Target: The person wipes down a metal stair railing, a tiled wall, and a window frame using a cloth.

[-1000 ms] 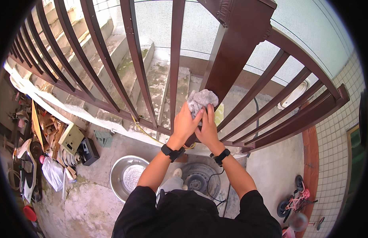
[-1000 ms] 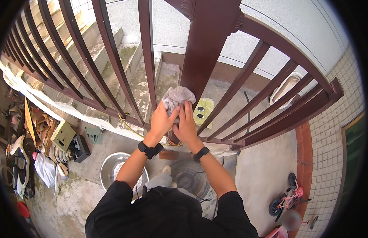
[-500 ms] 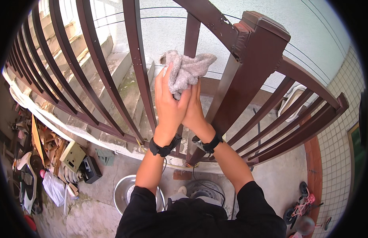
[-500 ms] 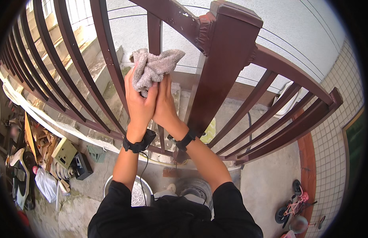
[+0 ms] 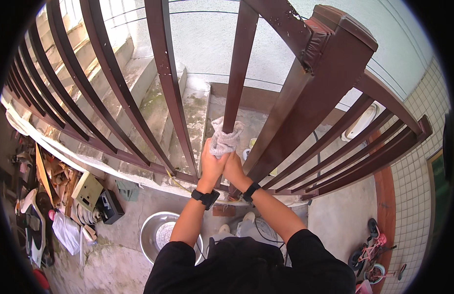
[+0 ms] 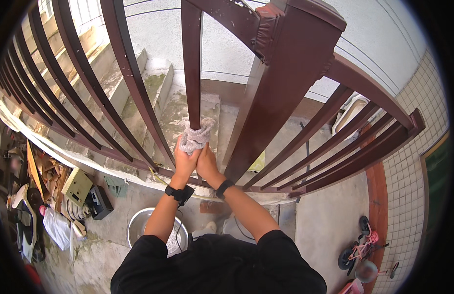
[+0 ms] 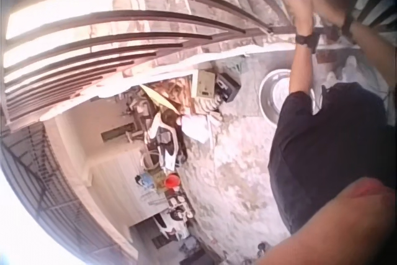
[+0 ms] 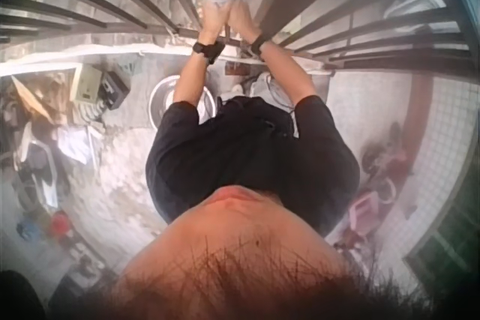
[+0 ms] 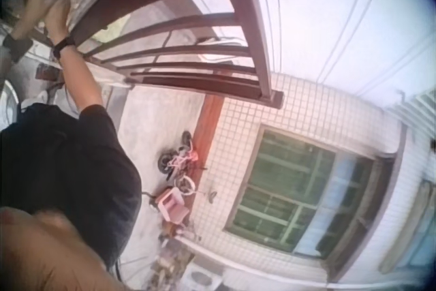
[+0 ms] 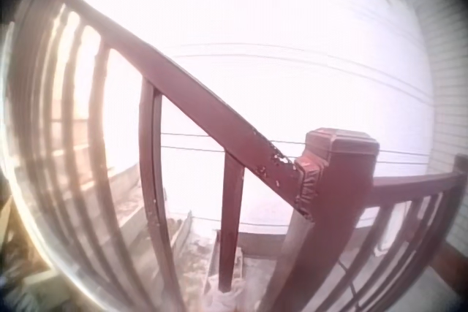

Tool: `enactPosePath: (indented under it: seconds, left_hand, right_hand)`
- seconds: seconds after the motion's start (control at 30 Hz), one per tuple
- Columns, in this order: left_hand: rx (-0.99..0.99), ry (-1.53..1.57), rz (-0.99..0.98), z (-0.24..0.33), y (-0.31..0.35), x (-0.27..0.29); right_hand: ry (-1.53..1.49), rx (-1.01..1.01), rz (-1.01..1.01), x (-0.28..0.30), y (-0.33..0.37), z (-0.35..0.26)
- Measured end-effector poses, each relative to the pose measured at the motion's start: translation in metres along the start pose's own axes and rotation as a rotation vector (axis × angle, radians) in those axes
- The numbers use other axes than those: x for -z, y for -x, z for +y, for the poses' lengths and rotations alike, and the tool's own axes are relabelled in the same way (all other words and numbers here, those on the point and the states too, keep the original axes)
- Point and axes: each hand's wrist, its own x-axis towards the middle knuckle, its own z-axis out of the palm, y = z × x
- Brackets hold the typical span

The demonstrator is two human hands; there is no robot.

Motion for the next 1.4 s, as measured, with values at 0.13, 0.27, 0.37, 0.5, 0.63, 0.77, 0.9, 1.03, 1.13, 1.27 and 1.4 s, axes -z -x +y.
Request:
enactPosePath:
  seconds: [0.13, 0.27, 0.37, 0.5, 0.63, 0.77, 0.9, 1.03, 1.13, 1.27, 1.4]
  left_hand:
    - [0.181, -0.036, -0.132, -0.022, 0.029, 0.006]
    - [0.081, -0.06, -0.136, 0.0, 0.021, 0.008]
    - [-0.048, -0.064, -0.025, 0.036, -0.007, 0.004]
    - [-0.245, 0.012, 0.114, 0.096, -0.058, 0.003]
    - [-0.173, 0.039, 0.099, 0.105, -0.072, -0.006]
    - [-0.191, 0.032, 0.113, 0.083, -0.061, -0.005]
    - [-0.154, 0.017, 0.081, 0.05, -0.035, -0.003]
    - [0.024, -0.038, 0.02, 0.013, 0.009, -0.004]
    - [0.143, -0.149, 0.058, -0.029, 0.042, -0.003]
    - [0.266, -0.239, -0.033, -0.056, 0.088, 0.005]
    - [0.46, -0.215, -0.175, -0.059, 0.139, 0.024]
  right_hand:
    - [0.038, -0.088, -0.117, -0.005, 0.025, 0.016]
    - [-0.053, -0.108, -0.138, 0.014, 0.019, 0.013]
    - [-0.165, 0.063, 0.045, 0.039, -0.014, -0.029]
    - [-0.196, 0.197, 0.148, 0.081, -0.065, -0.087]
    - [-0.134, 0.201, 0.158, 0.074, -0.072, -0.075]
    - [-0.129, 0.165, 0.138, 0.057, -0.06, -0.055]
    - [-0.1, 0.105, 0.088, 0.031, -0.03, -0.034]
    - [-0.208, -0.038, -0.007, 0.001, 0.01, -0.002]
    - [-0.196, -0.212, -0.026, -0.018, 0.034, 0.0]
    - [-0.16, -0.539, -0.246, -0.017, 0.09, 0.014]
    - [-0.265, -0.461, -0.442, -0.001, 0.157, -0.001]
